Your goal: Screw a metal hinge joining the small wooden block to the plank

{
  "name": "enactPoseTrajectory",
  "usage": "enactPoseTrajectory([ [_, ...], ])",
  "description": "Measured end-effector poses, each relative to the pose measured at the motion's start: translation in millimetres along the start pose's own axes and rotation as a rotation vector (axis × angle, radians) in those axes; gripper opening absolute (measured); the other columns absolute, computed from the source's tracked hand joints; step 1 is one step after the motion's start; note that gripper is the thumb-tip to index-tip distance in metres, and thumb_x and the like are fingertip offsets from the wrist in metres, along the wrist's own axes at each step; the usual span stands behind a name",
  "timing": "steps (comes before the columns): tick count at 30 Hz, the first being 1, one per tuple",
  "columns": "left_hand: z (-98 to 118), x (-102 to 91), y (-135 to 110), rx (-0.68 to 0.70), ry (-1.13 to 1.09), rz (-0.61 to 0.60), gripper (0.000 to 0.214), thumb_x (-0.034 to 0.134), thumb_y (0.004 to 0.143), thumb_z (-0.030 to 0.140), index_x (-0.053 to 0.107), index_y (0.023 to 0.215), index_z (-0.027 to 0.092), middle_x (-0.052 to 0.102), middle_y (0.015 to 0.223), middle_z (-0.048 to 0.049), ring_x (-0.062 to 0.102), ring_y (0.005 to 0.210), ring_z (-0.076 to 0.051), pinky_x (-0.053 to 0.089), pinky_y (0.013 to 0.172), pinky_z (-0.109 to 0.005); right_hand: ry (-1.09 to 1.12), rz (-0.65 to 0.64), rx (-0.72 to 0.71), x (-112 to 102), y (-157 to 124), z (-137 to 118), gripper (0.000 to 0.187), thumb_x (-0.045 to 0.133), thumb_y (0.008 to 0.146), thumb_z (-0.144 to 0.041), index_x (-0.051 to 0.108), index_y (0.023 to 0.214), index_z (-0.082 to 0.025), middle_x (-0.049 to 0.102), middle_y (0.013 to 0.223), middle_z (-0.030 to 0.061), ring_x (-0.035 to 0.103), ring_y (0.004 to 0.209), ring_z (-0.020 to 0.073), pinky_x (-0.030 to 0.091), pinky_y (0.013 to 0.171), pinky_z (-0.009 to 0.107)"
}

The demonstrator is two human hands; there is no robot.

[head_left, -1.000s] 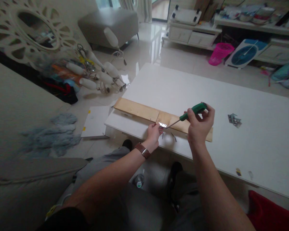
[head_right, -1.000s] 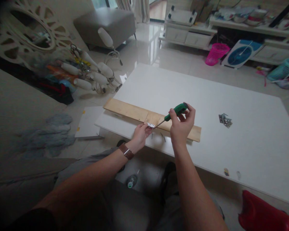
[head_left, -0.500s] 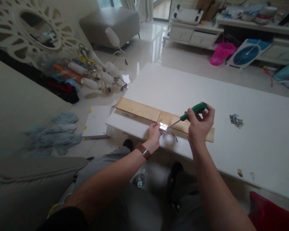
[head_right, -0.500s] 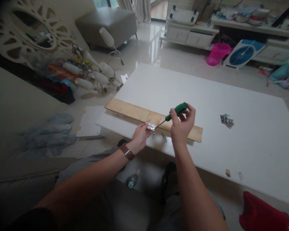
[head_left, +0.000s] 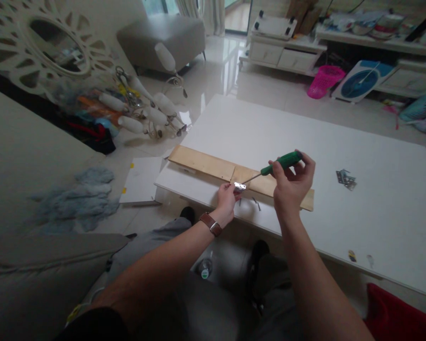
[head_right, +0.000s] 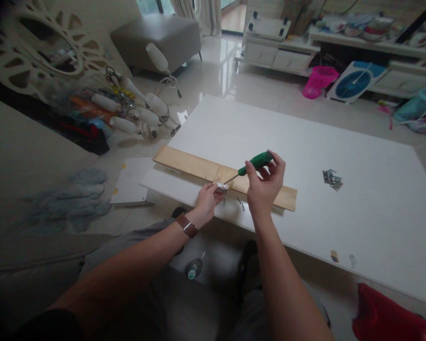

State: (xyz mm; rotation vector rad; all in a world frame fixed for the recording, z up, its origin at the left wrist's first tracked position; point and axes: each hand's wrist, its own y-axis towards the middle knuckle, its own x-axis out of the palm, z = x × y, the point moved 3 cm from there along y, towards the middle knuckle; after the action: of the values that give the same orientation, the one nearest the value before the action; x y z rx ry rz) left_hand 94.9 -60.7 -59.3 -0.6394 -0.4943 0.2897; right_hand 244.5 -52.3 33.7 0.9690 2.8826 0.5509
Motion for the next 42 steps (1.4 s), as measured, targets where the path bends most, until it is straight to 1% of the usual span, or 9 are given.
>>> enactPoseTrajectory([
  [3,-5,-0.3,-1,-0.003,0.008,-0.032,0.009,0.063,0.095,0.018,0.057,0.088,0.019,0.072,0.090,-0.0056,0.067,0.076,-0.015,0.051,0.073,-0.026,0.008,-0.048,-0.015,4,-5,-8,0.063,0.086,0.077,-0.043,0.052,0.128,-0.033,0.067,0.112,0.0020,0.074,0.098,0.0221,0.068,0.079,0.041],
  [7,-10,-2.0,-1,-0.012,0.037,-0.050,0.011,0.066,0.094,0.021,0.058,0.087,0.019,0.073,0.091,-0.0057,0.067,0.076,-0.015,0.051,0.074,-0.027,-0.001,-0.112,-0.033,10,-11,-13,0.060,0.083,0.079,-0.042,0.051,0.129,-0.033,0.069,0.114,0.0028,0.075,0.103,0.0236,0.068,0.080,0.042],
  [12,-10,-1.1,-4,-0.028,0.027,-0.066,0.015,0.071,0.092,0.023,0.061,0.081,0.019,0.071,0.083,-0.0044,0.065,0.073,-0.015,0.048,0.073,-0.029,0.000,-0.167,-0.067,15,-15,-13,0.060,0.083,0.080,-0.038,0.051,0.131,-0.034,0.069,0.118,0.0028,0.076,0.107,0.0239,0.069,0.082,0.041],
  [17,-7,1.2,-10,-0.036,0.046,-0.081,0.015,0.072,0.090,0.021,0.062,0.080,0.018,0.071,0.083,-0.0047,0.064,0.071,-0.015,0.046,0.071,-0.028,-0.021,-0.183,-0.112,16,-16,-10,0.058,0.081,0.083,-0.036,0.052,0.133,-0.034,0.068,0.117,0.0025,0.075,0.105,0.0232,0.069,0.082,0.040],
  [21,-5,2.7,-15,-0.057,0.061,-0.089,0.011,0.066,0.094,0.018,0.062,0.083,0.017,0.071,0.084,-0.0047,0.065,0.071,-0.013,0.045,0.069,-0.027,-0.018,-0.193,-0.176,15,-16,-10,0.056,0.080,0.085,-0.031,0.052,0.134,-0.036,0.068,0.115,0.0015,0.076,0.101,0.0217,0.069,0.082,0.039],
  [26,-5,3.6,-17,-0.088,0.075,-0.070,0.012,0.060,0.097,0.016,0.060,0.084,0.018,0.070,0.083,-0.0036,0.065,0.068,-0.012,0.045,0.068,-0.026,-0.045,-0.194,-0.186,12,-17,-9,0.056,0.081,0.084,-0.029,0.053,0.133,-0.035,0.069,0.112,0.0017,0.076,0.094,0.0200,0.068,0.076,0.036],
  [32,-7,2.1,-17,-0.111,0.082,-0.063,0.016,0.058,0.098,0.016,0.059,0.082,0.017,0.071,0.085,-0.0042,0.064,0.069,-0.012,0.046,0.069,-0.026,-0.115,-0.212,-0.211,13,-16,-9,0.059,0.082,0.084,-0.033,0.052,0.134,-0.033,0.070,0.111,0.0026,0.076,0.092,0.0198,0.066,0.065,0.030],
  [36,-6,2.5,-17,-0.097,0.082,-0.071,0.015,0.059,0.098,0.016,0.061,0.083,0.017,0.072,0.088,-0.0048,0.064,0.069,-0.012,0.046,0.069,-0.026,-0.144,-0.208,-0.246,13,-15,-10,0.059,0.080,0.085,-0.032,0.052,0.136,-0.033,0.069,0.110,0.0029,0.075,0.091,0.0191,0.065,0.064,0.030],
  [42,-3,5.0,-20,-0.100,0.086,-0.071,0.016,0.057,0.099,0.015,0.060,0.083,0.017,0.071,0.088,-0.0046,0.064,0.069,-0.012,0.046,0.069,-0.026,-0.144,-0.195,-0.258,11,-15,-9,0.059,0.079,0.085,-0.030,0.051,0.137,-0.035,0.069,0.113,0.0029,0.075,0.091,0.0190,0.064,0.063,0.030],
])
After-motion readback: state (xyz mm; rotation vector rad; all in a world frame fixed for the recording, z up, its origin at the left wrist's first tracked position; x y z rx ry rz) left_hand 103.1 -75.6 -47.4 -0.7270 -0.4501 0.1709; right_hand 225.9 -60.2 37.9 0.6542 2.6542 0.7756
